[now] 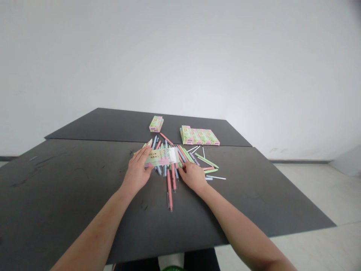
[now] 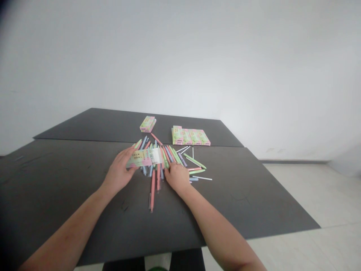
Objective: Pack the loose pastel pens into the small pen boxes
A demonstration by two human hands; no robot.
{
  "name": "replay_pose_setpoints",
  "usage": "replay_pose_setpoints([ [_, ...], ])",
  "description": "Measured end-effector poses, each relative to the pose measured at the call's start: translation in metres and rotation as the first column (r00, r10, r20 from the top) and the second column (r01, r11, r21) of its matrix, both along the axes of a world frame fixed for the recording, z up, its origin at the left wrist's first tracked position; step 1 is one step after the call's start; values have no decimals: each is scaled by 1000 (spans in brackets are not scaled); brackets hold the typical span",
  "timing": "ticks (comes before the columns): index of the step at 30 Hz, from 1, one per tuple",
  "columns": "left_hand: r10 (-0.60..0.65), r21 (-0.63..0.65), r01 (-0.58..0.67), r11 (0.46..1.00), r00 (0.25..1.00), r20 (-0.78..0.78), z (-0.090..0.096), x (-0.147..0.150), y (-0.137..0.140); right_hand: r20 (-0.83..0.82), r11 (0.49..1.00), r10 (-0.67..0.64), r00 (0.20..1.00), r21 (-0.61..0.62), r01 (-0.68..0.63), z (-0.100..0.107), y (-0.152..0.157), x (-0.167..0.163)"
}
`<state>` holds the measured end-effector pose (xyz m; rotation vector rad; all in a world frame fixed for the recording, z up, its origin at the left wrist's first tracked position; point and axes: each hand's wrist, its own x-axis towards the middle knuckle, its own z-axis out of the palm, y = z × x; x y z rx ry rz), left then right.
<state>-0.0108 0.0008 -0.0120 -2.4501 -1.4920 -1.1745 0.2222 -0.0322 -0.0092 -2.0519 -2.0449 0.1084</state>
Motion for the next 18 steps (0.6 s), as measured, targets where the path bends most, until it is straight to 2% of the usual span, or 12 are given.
replay_pose_setpoints([
  [11,4,-20,-4,1000,1000,-1,-1,-1,0,-22,1000,-16,1000,10,16,-3,4,4],
  [18,4,-30,-4,1000,1000,-6,-6,-4,3,-106,993,-59,993,91,69,-1,6,22],
])
